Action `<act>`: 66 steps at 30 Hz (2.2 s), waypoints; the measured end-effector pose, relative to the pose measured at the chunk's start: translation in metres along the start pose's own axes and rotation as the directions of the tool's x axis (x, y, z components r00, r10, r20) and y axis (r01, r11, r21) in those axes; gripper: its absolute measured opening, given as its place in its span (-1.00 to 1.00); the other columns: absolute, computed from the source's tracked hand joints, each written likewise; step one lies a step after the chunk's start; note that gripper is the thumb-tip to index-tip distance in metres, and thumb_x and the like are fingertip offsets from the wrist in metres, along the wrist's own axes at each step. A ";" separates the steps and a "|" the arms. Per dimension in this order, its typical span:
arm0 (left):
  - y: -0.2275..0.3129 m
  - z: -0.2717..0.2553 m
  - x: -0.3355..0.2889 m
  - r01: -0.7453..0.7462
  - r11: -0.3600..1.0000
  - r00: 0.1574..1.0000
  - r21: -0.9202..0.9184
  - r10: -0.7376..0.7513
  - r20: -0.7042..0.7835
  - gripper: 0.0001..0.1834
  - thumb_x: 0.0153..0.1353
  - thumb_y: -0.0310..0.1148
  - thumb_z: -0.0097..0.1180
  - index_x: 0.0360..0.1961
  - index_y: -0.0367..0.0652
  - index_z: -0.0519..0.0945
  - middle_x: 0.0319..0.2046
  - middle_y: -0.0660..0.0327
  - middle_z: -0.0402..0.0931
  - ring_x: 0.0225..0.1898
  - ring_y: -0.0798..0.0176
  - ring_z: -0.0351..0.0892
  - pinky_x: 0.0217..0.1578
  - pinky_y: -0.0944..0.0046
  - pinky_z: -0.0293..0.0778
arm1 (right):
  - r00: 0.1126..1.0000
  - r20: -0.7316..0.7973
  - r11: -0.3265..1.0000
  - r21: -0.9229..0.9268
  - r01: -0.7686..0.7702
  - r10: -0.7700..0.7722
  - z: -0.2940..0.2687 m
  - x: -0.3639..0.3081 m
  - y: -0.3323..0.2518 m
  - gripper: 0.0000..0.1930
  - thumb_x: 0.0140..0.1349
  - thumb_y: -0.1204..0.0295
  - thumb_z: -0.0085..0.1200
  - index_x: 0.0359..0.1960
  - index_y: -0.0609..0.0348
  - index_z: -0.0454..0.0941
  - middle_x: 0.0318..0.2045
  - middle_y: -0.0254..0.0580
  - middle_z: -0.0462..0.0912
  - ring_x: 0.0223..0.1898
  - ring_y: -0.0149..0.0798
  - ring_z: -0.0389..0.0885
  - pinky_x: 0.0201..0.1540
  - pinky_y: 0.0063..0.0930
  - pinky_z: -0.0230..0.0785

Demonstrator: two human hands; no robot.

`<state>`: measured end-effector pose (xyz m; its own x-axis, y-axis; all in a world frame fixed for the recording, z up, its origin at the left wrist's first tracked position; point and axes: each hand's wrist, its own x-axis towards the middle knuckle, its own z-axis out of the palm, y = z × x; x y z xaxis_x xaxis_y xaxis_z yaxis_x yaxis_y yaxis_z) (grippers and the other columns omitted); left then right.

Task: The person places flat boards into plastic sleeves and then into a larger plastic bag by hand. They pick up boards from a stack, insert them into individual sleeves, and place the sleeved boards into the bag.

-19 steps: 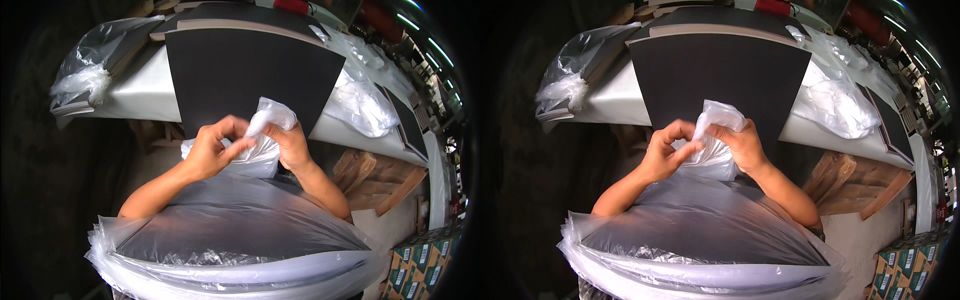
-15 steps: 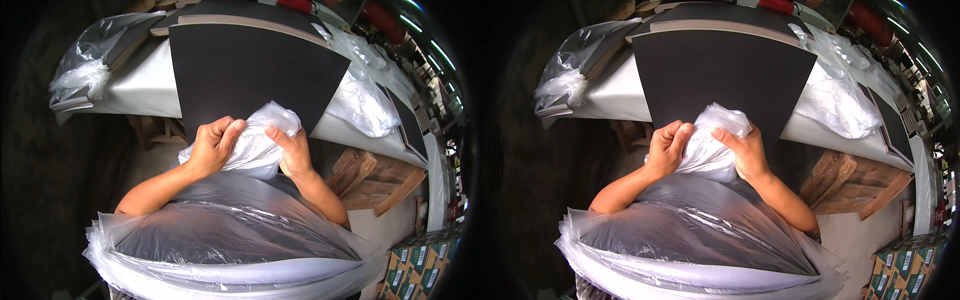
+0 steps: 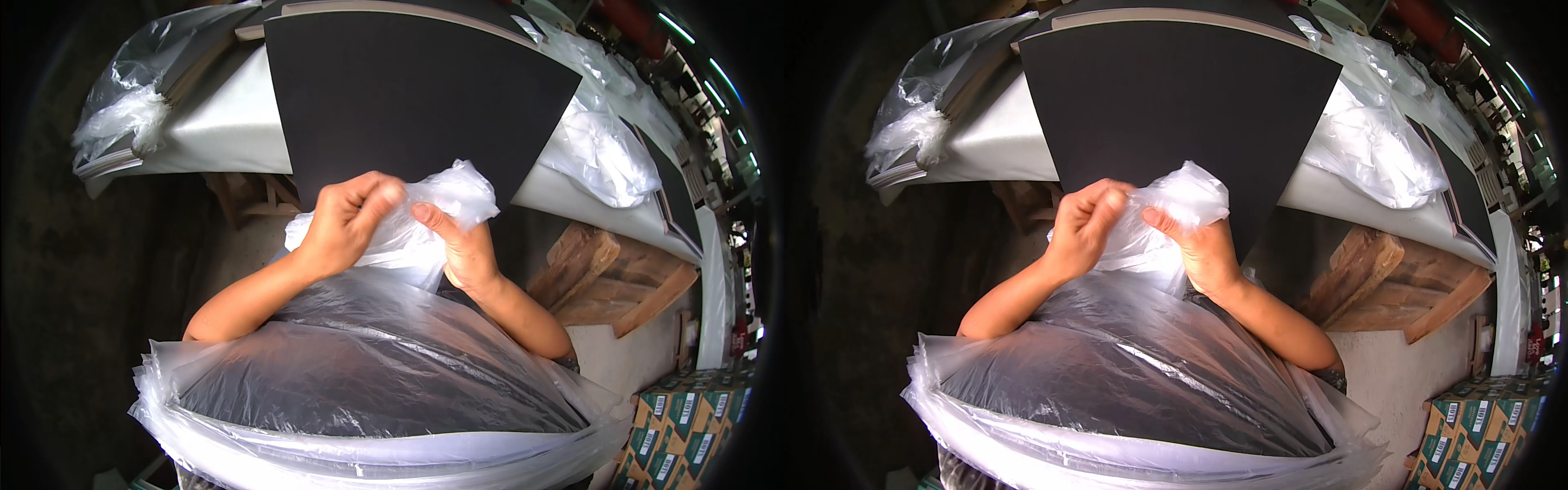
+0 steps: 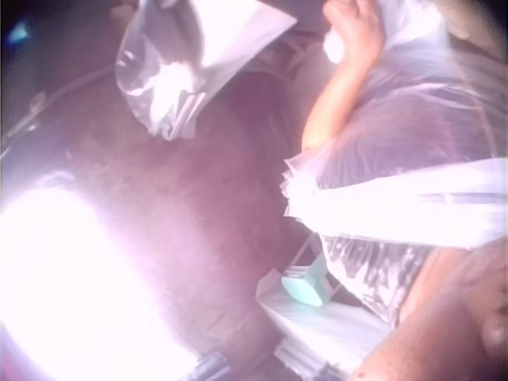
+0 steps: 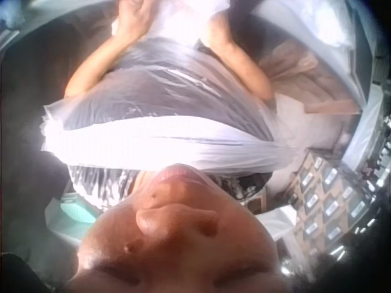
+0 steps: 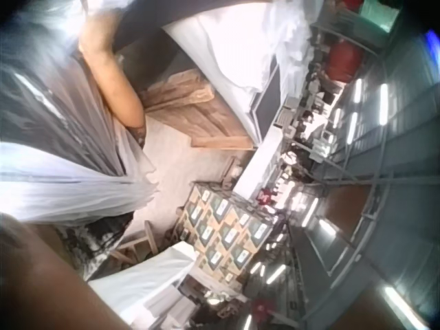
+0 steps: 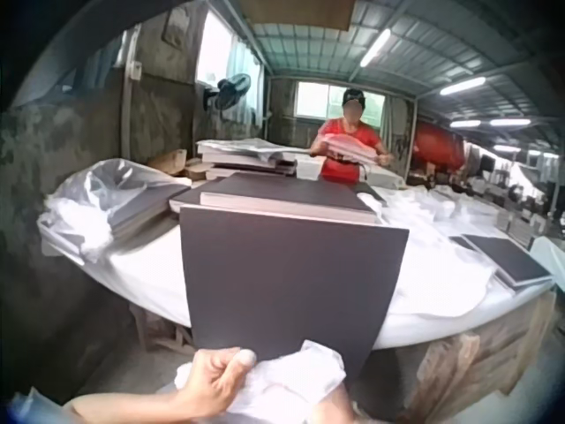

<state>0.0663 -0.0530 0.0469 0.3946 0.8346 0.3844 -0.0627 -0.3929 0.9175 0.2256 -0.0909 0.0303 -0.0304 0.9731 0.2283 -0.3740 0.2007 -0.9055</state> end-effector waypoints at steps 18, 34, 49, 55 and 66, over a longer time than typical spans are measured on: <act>0.003 0.000 -0.005 -0.013 1.000 0.999 -0.027 0.014 0.047 -0.86 0.13 -0.39 0.09 -0.45 -0.25 0.55 -0.53 0.30 0.51 -0.39 0.54 0.41 -0.34 0.50 0.33 | 0.997 -0.051 0.981 0.189 -0.039 0.049 -0.006 -0.003 0.009 -0.80 0.06 0.54 0.12 -0.26 0.19 0.43 -0.30 -0.36 0.45 -0.24 -0.51 0.42 -0.15 -0.63 0.23; 0.005 0.001 -0.003 -0.049 0.999 0.998 -0.010 0.049 0.029 -0.92 0.12 -0.44 0.08 -0.45 -0.23 0.52 -0.53 0.34 0.49 -0.44 0.53 0.39 -0.35 0.48 0.33 | 0.997 -0.030 0.995 0.060 0.073 -0.072 -0.009 -0.005 0.010 -0.78 0.10 0.49 0.07 -0.21 0.27 0.42 -0.22 -0.24 0.48 -0.17 -0.45 0.46 -0.08 -0.56 0.31; -0.002 -0.003 -0.005 -0.176 0.921 0.984 0.347 0.175 0.034 -0.81 0.18 -0.39 0.01 -0.48 -0.29 0.53 -0.63 0.24 0.44 -0.60 0.46 0.31 -0.56 0.47 0.25 | 0.992 0.020 0.960 0.250 -0.125 0.125 -0.005 -0.003 0.007 -0.85 0.05 0.47 0.13 -0.36 0.17 0.44 -0.46 -0.42 0.46 -0.40 -0.57 0.40 -0.33 -0.66 0.24; -0.001 -0.006 -0.005 -0.262 0.848 0.964 0.461 0.248 0.092 -0.81 0.18 -0.40 0.00 -0.50 -0.27 0.53 -0.66 0.23 0.43 -0.59 0.43 0.32 -0.55 0.45 0.26 | 0.989 0.003 0.973 0.177 -0.148 0.150 -0.009 -0.004 0.009 -0.86 0.05 0.43 0.11 -0.38 0.16 0.44 -0.45 -0.39 0.48 -0.42 -0.52 0.42 -0.28 -0.64 0.27; 0.008 -0.026 0.004 0.309 0.878 0.951 -0.365 -0.298 0.088 -0.57 0.27 -0.07 -0.23 -0.50 -0.21 0.44 -0.62 0.31 0.40 -0.56 0.43 0.37 -0.43 0.42 0.34 | 0.959 0.222 0.975 -0.176 -0.136 0.174 -0.018 -0.003 -0.025 -0.82 0.00 0.54 0.04 -0.56 0.07 0.25 -0.76 -0.40 0.25 -0.68 -0.45 0.35 -0.49 -0.58 0.31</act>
<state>0.0439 -0.0429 0.0586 0.4740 0.8766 0.0832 -0.2680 0.0536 0.9619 0.2517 -0.0967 0.0462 -0.2999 0.9435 0.1407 -0.1971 0.0831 -0.9769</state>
